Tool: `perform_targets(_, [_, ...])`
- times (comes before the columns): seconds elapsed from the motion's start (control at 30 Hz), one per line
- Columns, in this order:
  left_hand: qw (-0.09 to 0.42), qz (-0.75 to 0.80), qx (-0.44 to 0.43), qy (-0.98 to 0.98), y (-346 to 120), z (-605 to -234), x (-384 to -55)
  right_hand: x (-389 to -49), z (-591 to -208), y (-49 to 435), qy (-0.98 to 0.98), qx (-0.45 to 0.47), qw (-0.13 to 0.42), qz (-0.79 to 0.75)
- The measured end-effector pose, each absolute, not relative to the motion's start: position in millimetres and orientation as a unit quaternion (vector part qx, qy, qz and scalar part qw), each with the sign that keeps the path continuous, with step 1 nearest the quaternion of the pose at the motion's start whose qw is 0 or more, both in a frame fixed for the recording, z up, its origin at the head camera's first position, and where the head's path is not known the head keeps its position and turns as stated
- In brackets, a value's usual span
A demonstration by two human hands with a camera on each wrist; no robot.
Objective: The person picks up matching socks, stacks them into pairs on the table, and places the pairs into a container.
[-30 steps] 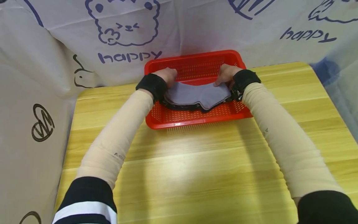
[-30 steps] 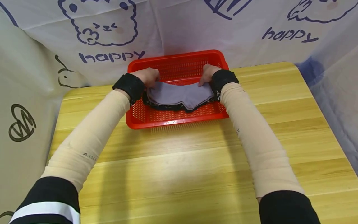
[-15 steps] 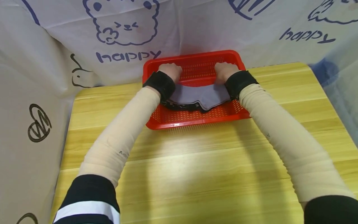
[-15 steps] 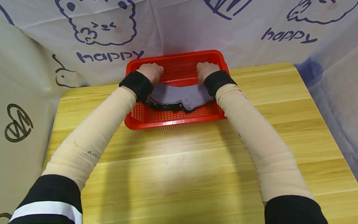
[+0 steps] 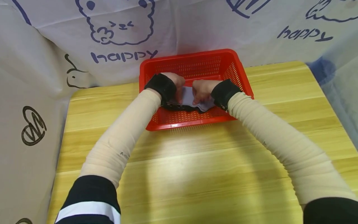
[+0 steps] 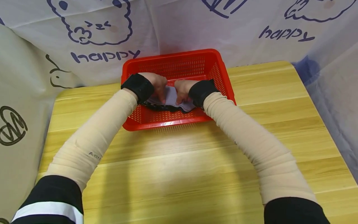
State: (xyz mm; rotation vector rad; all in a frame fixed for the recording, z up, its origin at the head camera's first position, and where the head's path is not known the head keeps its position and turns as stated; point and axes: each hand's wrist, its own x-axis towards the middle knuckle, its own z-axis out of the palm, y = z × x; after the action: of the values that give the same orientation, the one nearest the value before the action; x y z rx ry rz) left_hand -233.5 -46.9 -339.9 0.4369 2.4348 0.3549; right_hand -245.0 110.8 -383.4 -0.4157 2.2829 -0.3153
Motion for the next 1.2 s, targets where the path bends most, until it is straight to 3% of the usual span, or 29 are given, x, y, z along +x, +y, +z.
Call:
perform_targets(0.17, [0.263,0.042,0.237,0.934,-54.5,-343.0,-231.6,-240.2,-393.2,105.2,0.908,-0.160,0.373,-0.103])
perform_targets(0.43, [0.218,0.052,0.205,0.953,-59.9,-343.6,-228.4,-242.6,-390.4,120.5,0.896,-0.185,0.379,-0.137])
perform_targets(0.73, [0.167,0.050,0.234,0.957,-57.2,-347.9,-221.5,-240.0,-383.8,142.4,0.925,-0.098,0.367,-0.017])
perform_targets(0.97, [0.173,0.049,0.249,0.952,-58.6,-349.6,-222.2,-238.5,-385.2,153.8,0.932,-0.083,0.352,0.007])
perform_targets(1.2, [0.250,0.115,0.185,0.943,-61.8,-349.0,-224.6,-243.4,-392.0,153.2,0.930,-0.096,0.353,0.019])
